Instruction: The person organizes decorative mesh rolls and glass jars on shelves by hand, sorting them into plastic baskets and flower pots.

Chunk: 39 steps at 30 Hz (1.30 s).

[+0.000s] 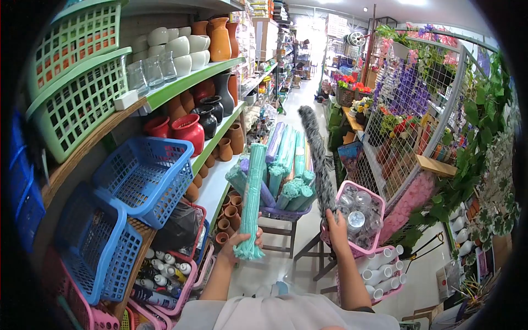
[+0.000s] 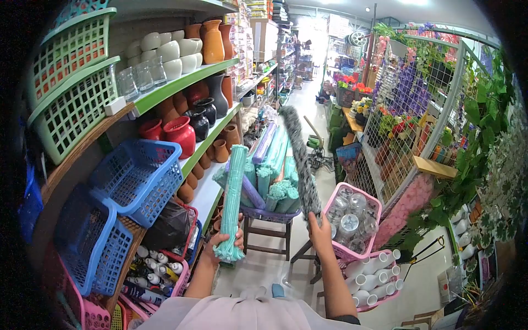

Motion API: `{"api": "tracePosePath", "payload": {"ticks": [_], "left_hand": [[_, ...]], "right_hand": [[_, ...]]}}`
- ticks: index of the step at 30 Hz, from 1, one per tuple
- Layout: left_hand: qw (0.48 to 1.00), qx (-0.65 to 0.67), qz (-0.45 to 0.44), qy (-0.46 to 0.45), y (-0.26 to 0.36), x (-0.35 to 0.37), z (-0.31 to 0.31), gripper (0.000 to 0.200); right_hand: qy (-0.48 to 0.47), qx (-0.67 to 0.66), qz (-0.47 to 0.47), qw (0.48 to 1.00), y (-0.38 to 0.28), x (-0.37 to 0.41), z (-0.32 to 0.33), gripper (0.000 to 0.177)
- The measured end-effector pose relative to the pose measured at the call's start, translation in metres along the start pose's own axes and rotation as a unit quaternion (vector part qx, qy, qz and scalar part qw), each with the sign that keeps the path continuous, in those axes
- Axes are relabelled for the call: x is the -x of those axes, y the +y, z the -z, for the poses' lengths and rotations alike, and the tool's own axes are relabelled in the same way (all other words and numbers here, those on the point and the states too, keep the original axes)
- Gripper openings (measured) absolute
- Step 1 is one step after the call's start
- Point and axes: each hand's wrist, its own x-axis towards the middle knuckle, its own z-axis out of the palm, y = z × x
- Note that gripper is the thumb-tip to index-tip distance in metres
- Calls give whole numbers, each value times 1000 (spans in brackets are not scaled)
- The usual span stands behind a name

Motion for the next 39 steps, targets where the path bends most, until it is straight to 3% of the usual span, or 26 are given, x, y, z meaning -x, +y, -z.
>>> {"api": "tracePosePath", "payload": {"ticks": [2, 8, 16, 18, 20, 22, 27, 37, 39], "left_hand": [[1000, -12, -25, 15, 9, -17, -7, 83], [995, -70, -62, 39, 26, -53, 3, 83], [983, -121, -112, 85, 42, -71, 9, 82], [982, -112, -116, 95, 43, -73, 11, 81], [980, -116, -120, 108, 45, -78, 14, 82], [978, -118, -122, 119, 43, -81, 15, 84], [970, -159, -131, 132, 38, -88, 17, 77], [955, -185, -145, 180, 34, -85, 17, 70], [956, -192, -136, 175, 35, -81, 12, 81]], "right_hand": [[-42, -95, -63, 993, -29, -25, -4, 21], [-118, -114, -12, 986, -30, -123, -16, 26], [-120, 101, 26, 987, -6, -191, -31, 37], [-116, 181, 76, 974, -8, -196, -36, 51], [-125, 211, 50, 968, -18, -195, -40, 50], [-120, 280, 160, 939, -18, -196, -44, 49], [-119, 427, 182, 878, -18, -181, -59, 50], [-170, 393, 183, 885, -27, -185, -51, 61], [-134, 403, 203, 882, -32, -180, -52, 61]]}}
